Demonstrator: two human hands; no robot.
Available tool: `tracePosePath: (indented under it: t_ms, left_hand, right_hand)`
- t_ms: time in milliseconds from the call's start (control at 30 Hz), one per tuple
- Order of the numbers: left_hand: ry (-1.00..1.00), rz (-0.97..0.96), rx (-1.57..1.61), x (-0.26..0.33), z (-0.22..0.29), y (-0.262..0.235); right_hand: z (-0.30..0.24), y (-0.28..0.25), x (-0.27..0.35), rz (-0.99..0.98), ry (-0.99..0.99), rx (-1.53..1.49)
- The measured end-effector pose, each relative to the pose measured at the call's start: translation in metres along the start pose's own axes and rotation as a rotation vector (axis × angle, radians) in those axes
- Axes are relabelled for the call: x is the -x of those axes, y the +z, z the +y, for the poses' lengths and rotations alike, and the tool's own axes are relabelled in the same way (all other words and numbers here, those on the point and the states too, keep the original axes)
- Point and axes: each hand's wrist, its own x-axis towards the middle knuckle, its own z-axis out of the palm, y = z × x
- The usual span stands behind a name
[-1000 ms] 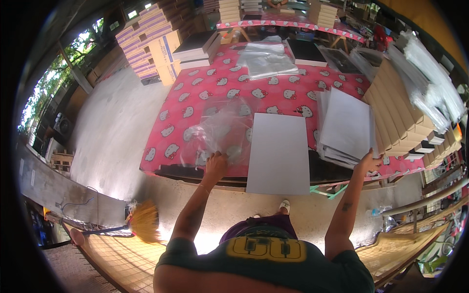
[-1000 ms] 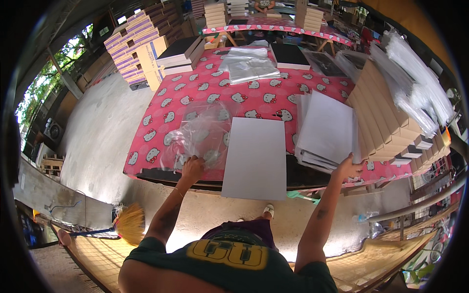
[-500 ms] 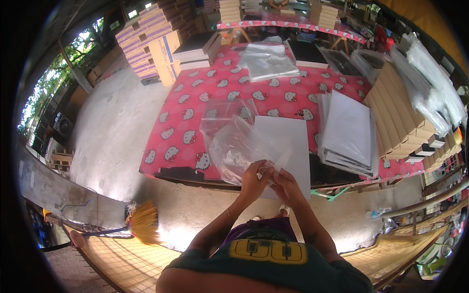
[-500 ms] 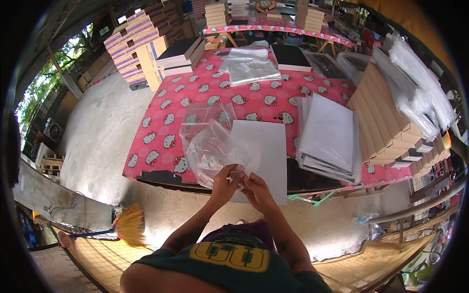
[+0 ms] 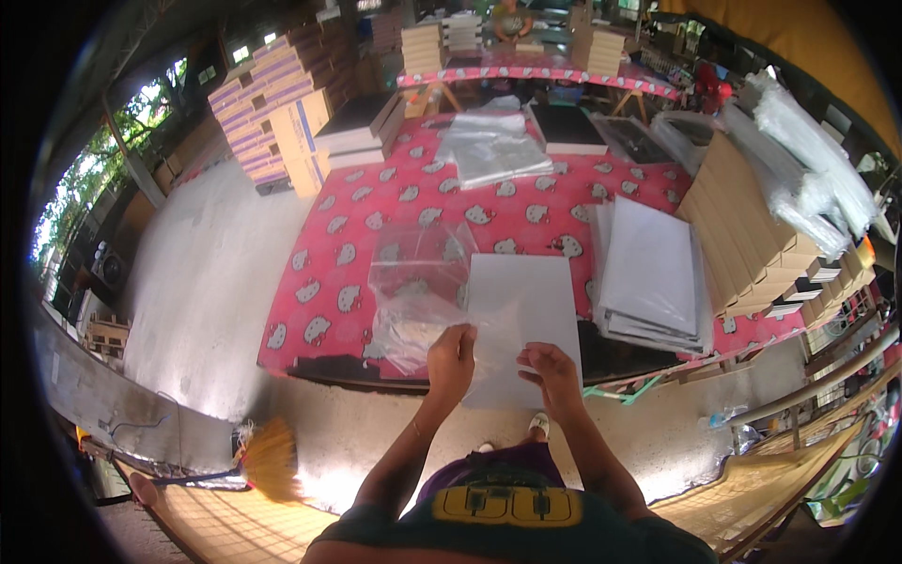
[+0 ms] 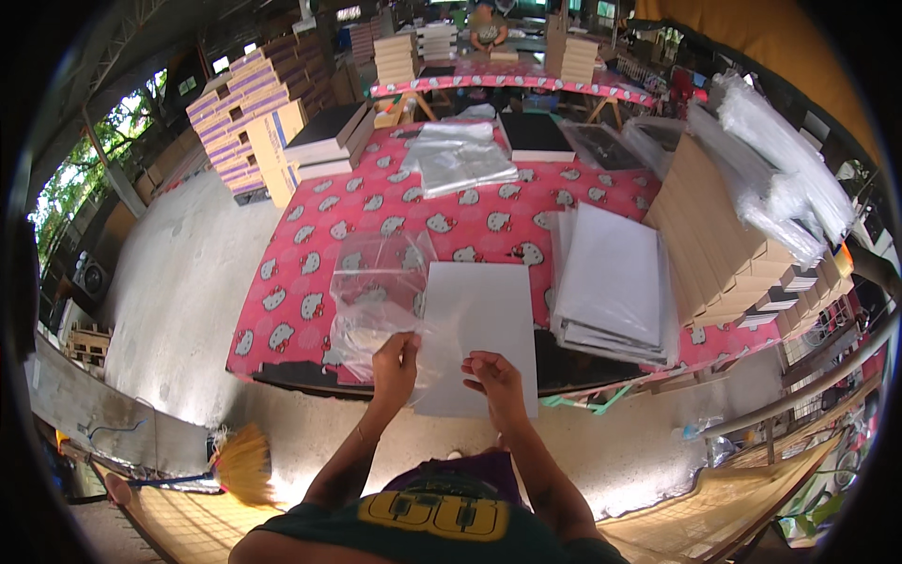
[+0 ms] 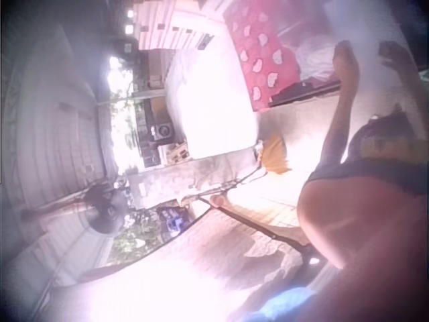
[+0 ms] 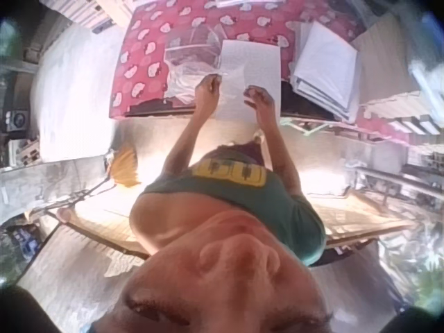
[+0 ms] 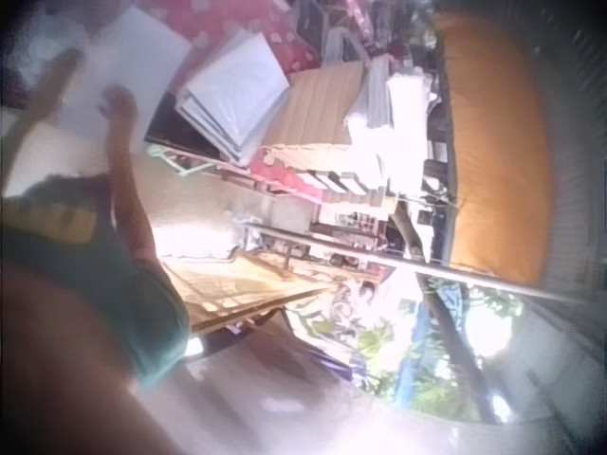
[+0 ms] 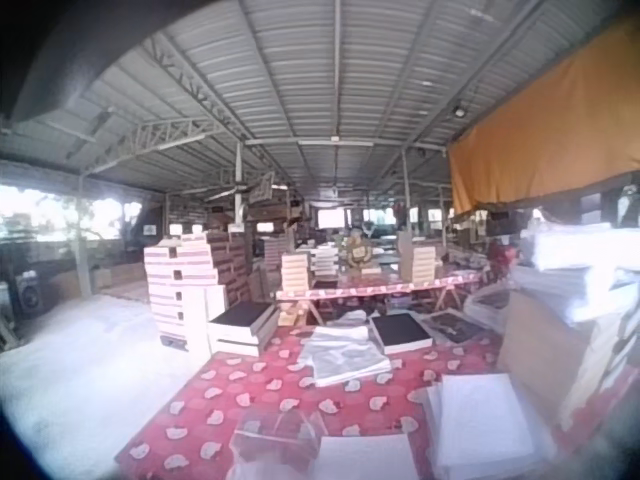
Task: The person places rectangular flat items into plastic bags and stacks them on a table.
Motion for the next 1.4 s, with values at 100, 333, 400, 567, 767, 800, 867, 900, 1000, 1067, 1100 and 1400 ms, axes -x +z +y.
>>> tracePosePath:
  t_ms: [100, 333, 400, 567, 767, 800, 867, 900, 1000, 1067, 1100, 1400]
  left_hand:
    - [0.038, -0.082, 0.094, 0.006, 0.017, 0.0]
    - [0.242, -0.726, 0.198, 0.048, 0.048, 0.012]
    - [0.229, -1.023, 0.152, 0.065, 0.052, -0.004]
    - [0.179, -1.465, -0.15, 0.081, 0.037, -0.017]
    - [0.224, -1.249, -0.194, 0.041, -0.019, -0.063]
    - [0.265, -1.007, -0.158, 0.032, -0.025, -0.068]
    - [0.08, -0.662, 0.037, 0.03, -0.03, -0.067]
    - [-0.122, -0.546, 0.198, 0.027, -0.025, -0.056]
    - [-0.274, -0.363, 0.322, 0.035, -0.011, -0.028]
    - [-0.204, -0.258, 0.263, 0.038, -0.01, -0.023]
    - [-0.041, -0.257, 0.16, 0.035, -0.004, -0.026]
    - [0.237, -0.1, -0.136, 0.034, 0.062, -0.017]
  right_hand:
    - [-0.003, 0.015, 0.0, -0.07, 0.0, -0.249]
    - [0.058, -0.046, -0.026, -0.505, 0.101, -0.609]
    - [0.031, -0.01, -0.017, -0.447, 0.3, -0.695]
    - [0.005, -0.026, -0.048, -0.487, 0.365, -0.829]
    - [0.01, -0.051, -0.068, -0.303, 0.18, -0.218]
    - [0.005, -0.043, -0.062, -0.319, 0.178, -0.31]
    - [-0.006, -0.01, -0.036, -0.34, 0.182, -0.501]
    - [-0.004, 0.002, -0.027, -0.357, 0.13, -0.469]
    - [0.014, 0.031, 0.003, -0.409, 0.067, -0.479]
    - [0.015, 0.039, 0.018, -0.423, 0.137, -0.605]
    - [0.015, 0.04, 0.023, -0.432, 0.201, -0.631]
    - [0.001, 0.021, 0.025, -0.138, -0.035, -0.433]
